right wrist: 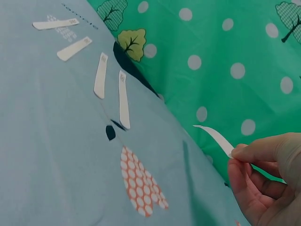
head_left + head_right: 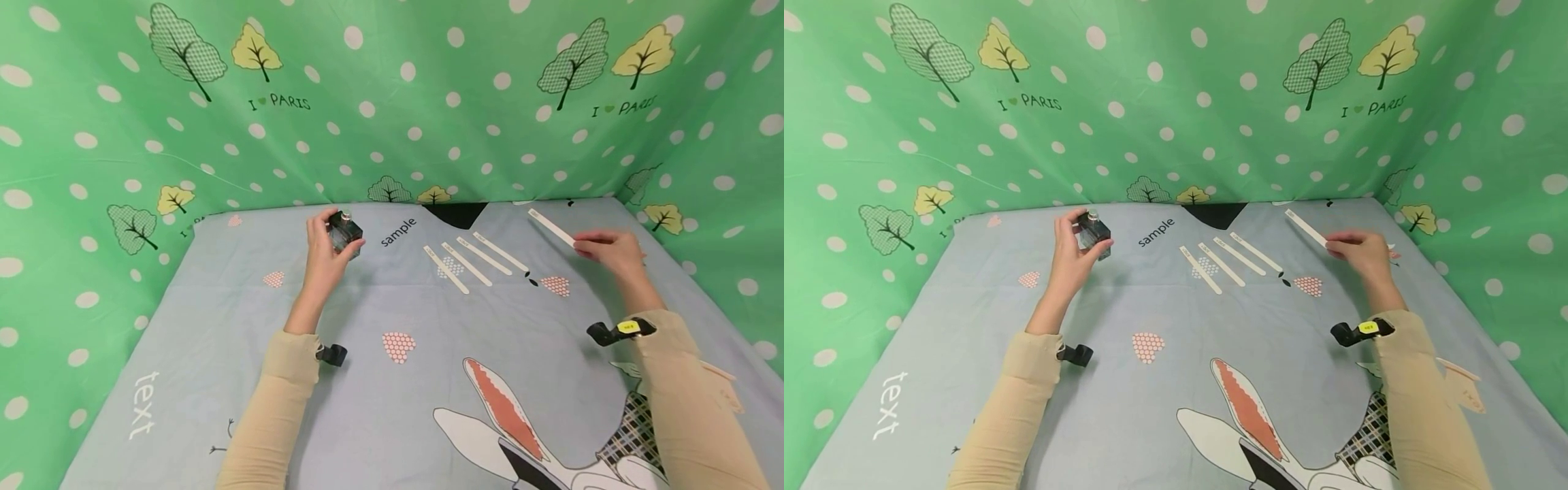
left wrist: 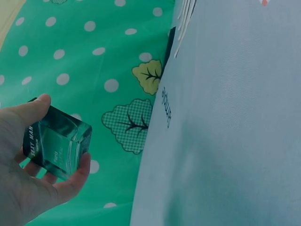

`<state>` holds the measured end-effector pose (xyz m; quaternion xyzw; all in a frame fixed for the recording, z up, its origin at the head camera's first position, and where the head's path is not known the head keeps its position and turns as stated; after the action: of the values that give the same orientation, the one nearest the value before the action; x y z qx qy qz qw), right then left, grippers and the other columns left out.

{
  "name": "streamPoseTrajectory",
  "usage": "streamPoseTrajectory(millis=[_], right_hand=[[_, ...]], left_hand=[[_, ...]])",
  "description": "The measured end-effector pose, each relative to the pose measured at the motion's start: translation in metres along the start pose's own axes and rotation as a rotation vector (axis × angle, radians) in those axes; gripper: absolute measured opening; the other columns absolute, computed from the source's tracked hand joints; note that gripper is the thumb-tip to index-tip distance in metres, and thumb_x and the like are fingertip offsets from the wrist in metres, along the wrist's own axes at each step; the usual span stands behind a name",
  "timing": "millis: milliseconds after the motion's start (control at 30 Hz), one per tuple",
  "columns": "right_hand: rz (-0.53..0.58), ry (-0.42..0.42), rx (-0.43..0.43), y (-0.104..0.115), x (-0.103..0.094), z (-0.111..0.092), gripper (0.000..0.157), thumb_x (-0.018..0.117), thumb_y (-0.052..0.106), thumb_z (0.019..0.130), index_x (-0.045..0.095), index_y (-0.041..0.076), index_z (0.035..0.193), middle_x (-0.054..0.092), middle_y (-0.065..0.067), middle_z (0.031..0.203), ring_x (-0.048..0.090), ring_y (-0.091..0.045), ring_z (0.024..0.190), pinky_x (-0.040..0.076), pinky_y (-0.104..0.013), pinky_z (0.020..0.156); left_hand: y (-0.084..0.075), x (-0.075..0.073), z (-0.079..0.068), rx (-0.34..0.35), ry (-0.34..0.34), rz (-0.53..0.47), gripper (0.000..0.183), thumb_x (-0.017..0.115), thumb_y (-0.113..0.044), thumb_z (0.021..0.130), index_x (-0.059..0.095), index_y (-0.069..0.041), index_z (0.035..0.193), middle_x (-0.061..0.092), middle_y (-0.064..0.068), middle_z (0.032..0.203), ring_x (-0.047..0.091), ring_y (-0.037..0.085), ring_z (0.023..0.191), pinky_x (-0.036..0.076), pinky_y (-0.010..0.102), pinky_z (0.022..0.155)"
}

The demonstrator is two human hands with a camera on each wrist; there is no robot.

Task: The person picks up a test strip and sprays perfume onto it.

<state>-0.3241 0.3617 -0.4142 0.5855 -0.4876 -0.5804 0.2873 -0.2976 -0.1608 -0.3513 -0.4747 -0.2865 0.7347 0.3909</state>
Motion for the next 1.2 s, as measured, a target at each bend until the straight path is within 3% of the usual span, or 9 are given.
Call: streamPoseTrajectory(millis=[33, 100, 267, 400, 467, 533, 767, 867, 1200], right_hand=[[-0.003, -0.002, 0.002, -0.002, 0.0, 0.0, 0.013, 0.074, 0.027, 0.091, 0.076, 0.039, 0.085, 0.066, 0.029, 0.067, 0.064, 0.013, 0.067, 0.042, -0.015, 0.105], [-0.005, -0.003, 0.01, -0.007, -0.001, 0.001, 0.013, 0.074, 0.025, 0.091, 0.077, 0.037, 0.086, 0.064, 0.03, 0.078, 0.064, 0.013, 0.069, 0.052, -0.011, 0.069], [-0.001, -0.004, 0.015, -0.017, -0.002, 0.004, 0.02, 0.072, 0.022, 0.092, 0.076, 0.039, 0.082, 0.06, 0.004, 0.127, 0.064, 0.015, 0.071, 0.053, -0.008, 0.069], [0.003, -0.009, 0.036, -0.026, -0.003, 0.006, 0.029, 0.072, 0.019, 0.092, 0.072, 0.041, 0.073, 0.071, 0.02, 0.096, 0.064, 0.013, 0.066, 0.053, -0.009, 0.066], [0.015, -0.008, 0.056, -0.03, -0.004, 0.007, 0.032, 0.071, 0.018, 0.092, 0.07, 0.041, 0.07, 0.065, 0.029, 0.071, 0.064, 0.011, 0.064, 0.054, -0.01, 0.064], [0.025, -0.007, 0.081, -0.035, -0.004, 0.008, 0.033, 0.07, 0.018, 0.093, 0.07, 0.04, 0.07, 0.064, 0.029, 0.065, 0.064, 0.01, 0.063, 0.054, -0.01, 0.063], [-0.029, -0.045, 0.098, -0.043, -0.009, 0.009, 0.007, 0.066, 0.021, 0.096, 0.071, 0.024, 0.094, 0.062, 0.031, 0.064, 0.063, 0.013, 0.064, 0.054, -0.01, 0.063], [-0.069, -0.067, 0.103, -0.043, -0.011, 0.008, 0.011, 0.066, 0.024, 0.096, 0.07, 0.018, 0.105, 0.059, 0.033, 0.063, 0.062, 0.015, 0.064, 0.052, -0.008, 0.062], [0.102, -0.076, 0.102, -0.036, -0.009, 0.001, 0.016, 0.069, 0.015, 0.094, 0.07, 0.027, 0.083, 0.066, 0.026, 0.065, 0.066, 0.008, 0.062, 0.056, -0.012, 0.063]], left_hand=[[0.001, 0.0, 0.0, -0.003, 0.001, -0.002, 0.073, 0.074, -0.019, 0.09, 0.031, -0.004, 0.148, 0.033, 0.024, 0.14, 0.04, 0.038, 0.13, 0.055, 0.053, 0.089], [0.002, 0.0, 0.0, -0.005, 0.005, -0.003, 0.074, 0.074, -0.018, 0.09, 0.031, -0.004, 0.148, 0.033, 0.024, 0.141, 0.04, 0.038, 0.132, 0.054, 0.053, 0.091], [0.002, -0.001, 0.0, 0.002, 0.01, 0.006, 0.074, 0.075, -0.018, 0.09, 0.033, -0.006, 0.149, 0.038, 0.023, 0.142, 0.044, 0.037, 0.131, 0.054, 0.053, 0.092], [0.0, -0.001, 0.0, 0.003, 0.007, -0.006, 0.074, 0.077, -0.017, 0.088, 0.035, -0.007, 0.148, 0.04, 0.021, 0.141, 0.047, 0.036, 0.128, 0.056, 0.05, 0.083], [0.0, -0.001, -0.001, 0.001, 0.004, -0.014, 0.075, 0.077, -0.016, 0.088, 0.035, -0.006, 0.149, 0.04, 0.021, 0.141, 0.047, 0.036, 0.129, 0.056, 0.049, 0.081], [0.0, -0.002, -0.001, -0.004, -0.001, -0.024, 0.076, 0.077, -0.016, 0.087, 0.034, -0.005, 0.149, 0.039, 0.021, 0.141, 0.046, 0.036, 0.129, 0.056, 0.048, 0.082], [-0.002, -0.003, -0.001, -0.006, -0.018, -0.016, 0.079, 0.081, -0.015, 0.084, 0.037, -0.004, 0.148, 0.042, 0.02, 0.139, 0.048, 0.033, 0.127, 0.057, 0.049, 0.086], [-0.004, -0.004, -0.001, -0.003, -0.011, -0.009, 0.077, 0.082, -0.015, 0.082, 0.041, -0.005, 0.146, 0.044, 0.019, 0.136, 0.049, 0.032, 0.124, 0.056, 0.048, 0.086], [-0.005, -0.004, -0.002, -0.006, -0.003, -0.022, 0.076, 0.084, -0.016, 0.081, 0.042, -0.004, 0.144, 0.051, 0.019, 0.135, 0.053, 0.032, 0.12, 0.056, 0.048, 0.084]])
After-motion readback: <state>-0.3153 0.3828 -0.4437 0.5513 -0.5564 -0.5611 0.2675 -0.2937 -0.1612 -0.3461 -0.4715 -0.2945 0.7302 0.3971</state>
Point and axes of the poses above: each hand's wrist, its own z-axis towards the middle knuckle, its own x-axis out of the palm, y = z × x, the point moved 8 cm from there along z, towards the middle knuckle
